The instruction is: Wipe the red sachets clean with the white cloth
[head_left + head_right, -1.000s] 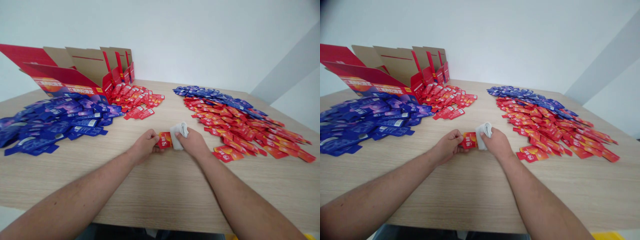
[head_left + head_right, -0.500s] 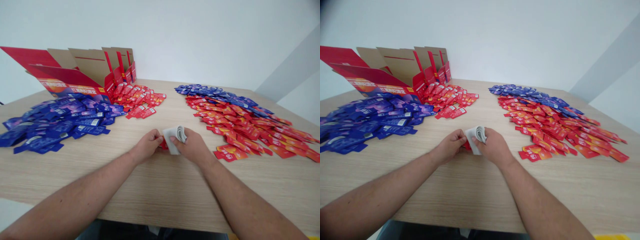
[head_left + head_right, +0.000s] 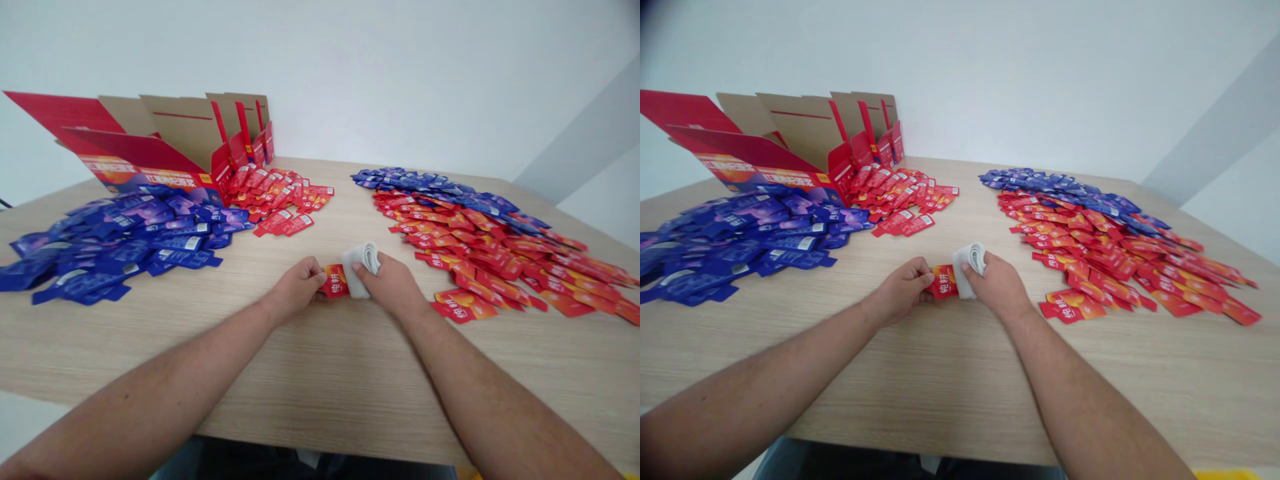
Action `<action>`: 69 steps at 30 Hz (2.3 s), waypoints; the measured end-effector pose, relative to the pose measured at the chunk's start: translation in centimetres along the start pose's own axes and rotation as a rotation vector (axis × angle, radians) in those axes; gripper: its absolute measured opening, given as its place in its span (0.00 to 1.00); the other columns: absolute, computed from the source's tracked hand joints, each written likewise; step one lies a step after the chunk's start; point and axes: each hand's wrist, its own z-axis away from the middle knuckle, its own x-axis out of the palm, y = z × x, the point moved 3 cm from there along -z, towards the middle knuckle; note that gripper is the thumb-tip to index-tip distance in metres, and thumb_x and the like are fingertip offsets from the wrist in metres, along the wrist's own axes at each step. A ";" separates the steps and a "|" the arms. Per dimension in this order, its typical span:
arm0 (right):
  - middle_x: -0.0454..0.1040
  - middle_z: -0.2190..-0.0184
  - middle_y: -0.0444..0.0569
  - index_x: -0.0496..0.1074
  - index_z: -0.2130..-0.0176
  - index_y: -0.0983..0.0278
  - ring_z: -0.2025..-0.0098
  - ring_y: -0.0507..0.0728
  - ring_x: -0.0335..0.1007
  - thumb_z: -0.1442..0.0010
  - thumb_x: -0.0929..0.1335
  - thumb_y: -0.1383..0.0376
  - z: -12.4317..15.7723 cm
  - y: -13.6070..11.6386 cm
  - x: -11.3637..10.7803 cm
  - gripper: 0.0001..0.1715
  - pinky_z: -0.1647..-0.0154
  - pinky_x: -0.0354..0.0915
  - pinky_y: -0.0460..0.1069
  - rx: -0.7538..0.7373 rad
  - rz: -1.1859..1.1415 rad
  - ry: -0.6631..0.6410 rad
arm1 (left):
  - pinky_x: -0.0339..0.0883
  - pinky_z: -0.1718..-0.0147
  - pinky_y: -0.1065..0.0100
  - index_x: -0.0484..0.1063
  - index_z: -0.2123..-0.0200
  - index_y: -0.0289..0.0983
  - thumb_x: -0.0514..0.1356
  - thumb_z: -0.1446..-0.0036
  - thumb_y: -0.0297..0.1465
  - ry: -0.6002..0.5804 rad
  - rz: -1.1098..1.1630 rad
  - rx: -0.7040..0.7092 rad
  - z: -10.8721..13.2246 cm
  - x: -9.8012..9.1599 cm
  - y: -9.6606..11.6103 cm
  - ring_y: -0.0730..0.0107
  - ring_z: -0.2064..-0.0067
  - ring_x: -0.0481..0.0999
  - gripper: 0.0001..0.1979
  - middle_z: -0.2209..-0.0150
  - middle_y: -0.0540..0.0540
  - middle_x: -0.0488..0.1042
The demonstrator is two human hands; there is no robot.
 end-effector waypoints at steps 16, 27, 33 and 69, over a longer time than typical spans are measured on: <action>0.80 0.62 0.51 0.74 0.59 0.62 0.60 0.58 0.75 0.36 0.65 0.53 0.4 -0.8 0.0 0.16 0.61 0.62 0.48 -0.193 -0.039 -0.061 | 0.73 0.71 0.67 0.61 0.70 0.38 0.64 0.48 0.33 -0.047 -0.036 0.004 0.2 0.2 0.5 0.70 0.72 0.75 0.12 0.75 0.52 0.73; 0.80 0.61 0.52 0.74 0.58 0.62 0.59 0.58 0.74 0.36 0.66 0.53 0.5 -1.2 0.0 0.16 0.60 0.62 0.49 -0.196 -0.022 -0.075 | 0.69 0.74 0.71 0.61 0.71 0.38 0.65 0.50 0.33 -0.021 -0.026 -0.009 0.2 0.2 0.7 0.72 0.74 0.74 0.13 0.76 0.51 0.73; 0.80 0.59 0.54 0.74 0.56 0.63 0.59 0.59 0.75 0.35 0.64 0.53 0.3 -0.7 -0.5 0.18 0.62 0.62 0.49 -0.073 0.000 0.017 | 0.71 0.73 0.68 0.61 0.70 0.38 0.65 0.50 0.34 0.011 0.024 -0.021 0.2 0.0 0.7 0.70 0.73 0.75 0.13 0.74 0.51 0.74; 0.81 0.62 0.49 0.73 0.54 0.60 0.64 0.58 0.77 0.42 0.71 0.52 -2.5 6.0 -0.4 0.20 0.62 0.74 0.54 0.304 -0.996 -0.069 | 0.78 0.72 0.64 0.58 0.68 0.38 0.58 0.41 0.29 0.078 0.025 0.128 -0.5 -1.0 1.8 0.73 0.71 0.75 0.08 0.71 0.52 0.71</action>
